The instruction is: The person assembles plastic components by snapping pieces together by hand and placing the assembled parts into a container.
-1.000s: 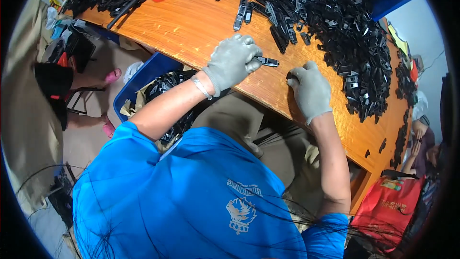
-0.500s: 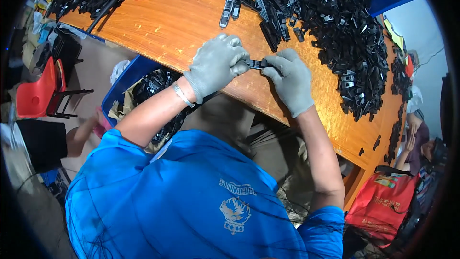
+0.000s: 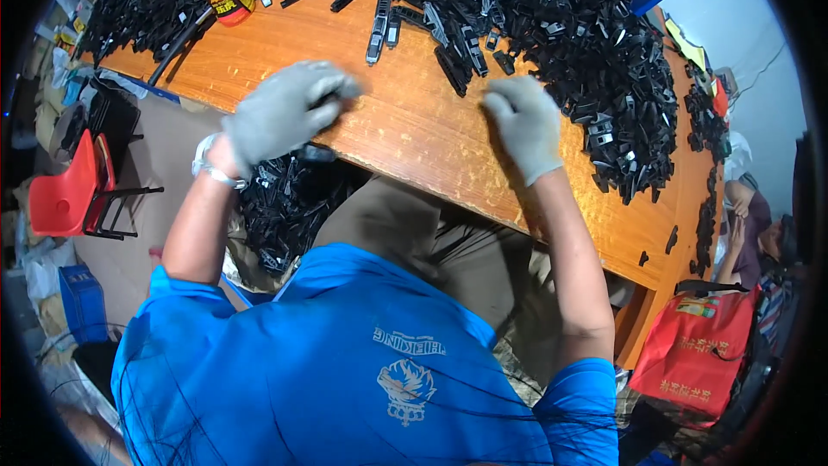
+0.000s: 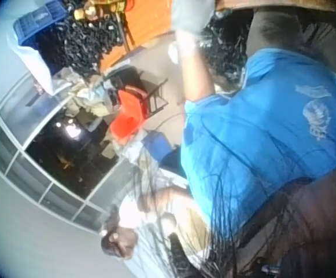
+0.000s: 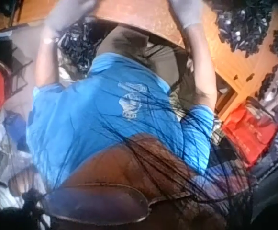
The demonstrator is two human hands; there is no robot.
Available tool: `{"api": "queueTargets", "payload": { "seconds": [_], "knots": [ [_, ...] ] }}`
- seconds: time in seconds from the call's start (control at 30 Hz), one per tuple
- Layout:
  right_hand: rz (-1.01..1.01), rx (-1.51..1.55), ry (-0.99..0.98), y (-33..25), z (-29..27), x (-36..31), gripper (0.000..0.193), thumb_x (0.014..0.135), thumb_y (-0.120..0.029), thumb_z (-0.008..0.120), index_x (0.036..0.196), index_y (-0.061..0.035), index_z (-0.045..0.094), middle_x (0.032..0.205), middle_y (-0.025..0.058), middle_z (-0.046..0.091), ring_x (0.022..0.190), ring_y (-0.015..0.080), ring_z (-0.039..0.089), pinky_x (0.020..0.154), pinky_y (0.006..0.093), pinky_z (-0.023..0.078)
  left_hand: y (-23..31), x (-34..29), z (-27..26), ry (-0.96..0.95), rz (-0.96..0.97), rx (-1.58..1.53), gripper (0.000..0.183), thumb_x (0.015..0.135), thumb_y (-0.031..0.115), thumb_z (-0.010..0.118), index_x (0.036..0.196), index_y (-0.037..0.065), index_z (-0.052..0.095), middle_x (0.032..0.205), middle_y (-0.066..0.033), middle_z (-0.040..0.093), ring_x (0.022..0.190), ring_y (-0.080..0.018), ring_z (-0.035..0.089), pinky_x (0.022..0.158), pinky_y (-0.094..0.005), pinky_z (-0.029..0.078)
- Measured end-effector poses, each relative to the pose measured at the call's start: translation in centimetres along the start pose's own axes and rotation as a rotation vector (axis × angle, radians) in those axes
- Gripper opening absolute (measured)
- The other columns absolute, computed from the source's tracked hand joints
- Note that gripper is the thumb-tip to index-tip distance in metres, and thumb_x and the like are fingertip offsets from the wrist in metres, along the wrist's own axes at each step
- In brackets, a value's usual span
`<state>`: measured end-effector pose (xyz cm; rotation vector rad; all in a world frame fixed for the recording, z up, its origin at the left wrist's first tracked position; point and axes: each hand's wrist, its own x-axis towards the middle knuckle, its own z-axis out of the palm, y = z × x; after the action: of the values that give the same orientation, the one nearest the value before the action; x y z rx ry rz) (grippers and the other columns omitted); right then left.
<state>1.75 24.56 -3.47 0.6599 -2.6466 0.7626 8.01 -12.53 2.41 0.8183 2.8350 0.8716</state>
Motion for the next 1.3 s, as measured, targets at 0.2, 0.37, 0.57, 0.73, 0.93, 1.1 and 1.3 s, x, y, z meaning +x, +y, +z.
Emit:
{"api": "queueTargets", "payload": {
  "seconds": [0.2,0.37,0.57,0.73,0.93,1.1,1.3],
  "knots": [
    [0.188,-0.269,-0.075,0.1,-0.2,4.7,0.028,0.096,-0.025,0.078,0.122,-0.0170,0.077,0.119,0.0144,0.071,0.102,0.0386,0.075,0.087,0.0480,0.061,4.7,9.9,6.4,0.186,-0.092,0.105,0.034,0.101,0.030,0.072,0.128,0.011,0.074,0.121,-0.0144,0.075,0.117,-0.0363,0.070,0.099,-0.0485,0.056],
    [0.131,-0.400,-0.127,2.3,0.8,4.4,0.020,0.098,-0.022,0.074,0.117,-0.0162,0.077,0.112,0.0164,0.071,0.097,0.0397,0.075,0.084,0.0505,0.061,5.9,12.0,8.2,0.212,-0.181,0.190,0.032,0.093,0.037,0.079,0.106,0.009,0.074,0.103,-0.0151,0.075,0.102,-0.0376,0.072,0.088,-0.0499,0.056],
    [0.064,-0.276,-0.105,2.4,-0.9,2.2,0.011,0.093,-0.018,0.078,0.102,-0.0125,0.078,0.104,0.0139,0.073,0.094,0.0371,0.073,0.081,0.0470,0.060,5.3,9.2,8.8,0.240,-0.223,0.112,0.028,0.091,0.031,0.080,0.102,0.007,0.071,0.098,-0.0181,0.072,0.097,-0.0410,0.070,0.084,-0.0504,0.056],
    [0.273,0.307,-0.190,0.9,-1.4,-0.2,0.018,0.095,-0.014,0.078,0.109,-0.0030,0.075,0.091,0.0153,0.077,0.076,0.0280,0.073,0.071,0.0401,0.058,5.9,7.1,8.6,0.174,-0.069,0.090,0.023,0.093,0.024,0.078,0.110,0.010,0.074,0.106,-0.0145,0.074,0.102,-0.0387,0.069,0.086,-0.0493,0.055],
    [0.618,0.885,-0.325,-5.5,-3.0,-1.9,0.021,0.099,-0.009,0.075,0.112,0.0051,0.068,0.081,0.0055,0.069,0.059,0.0082,0.060,0.052,0.0252,0.047,4.9,5.8,8.7,0.358,0.133,0.164,0.019,0.094,0.024,0.077,0.108,0.011,0.076,0.108,-0.0085,0.074,0.109,-0.0341,0.067,0.094,-0.0464,0.053],
    [0.704,1.264,-0.380,-7.7,-2.4,-3.4,0.023,0.098,-0.009,0.076,0.113,0.0060,0.066,0.079,0.0054,0.068,0.059,0.0085,0.059,0.053,0.0255,0.048,5.6,3.7,8.6,0.302,0.214,-0.159,0.018,0.094,0.023,0.078,0.106,0.010,0.077,0.103,-0.0087,0.073,0.104,-0.0331,0.067,0.093,-0.0454,0.053],
    [0.365,0.657,-0.255,-9.6,-1.4,-5.8,0.023,0.097,-0.012,0.077,0.117,-0.0026,0.070,0.090,0.0051,0.069,0.080,0.0165,0.072,0.068,0.0341,0.059,7.0,1.7,8.5,0.106,-0.192,-0.448,0.023,0.094,0.026,0.080,0.106,0.007,0.078,0.102,-0.0147,0.074,0.098,-0.0367,0.071,0.086,-0.0463,0.057]
  ]
}}
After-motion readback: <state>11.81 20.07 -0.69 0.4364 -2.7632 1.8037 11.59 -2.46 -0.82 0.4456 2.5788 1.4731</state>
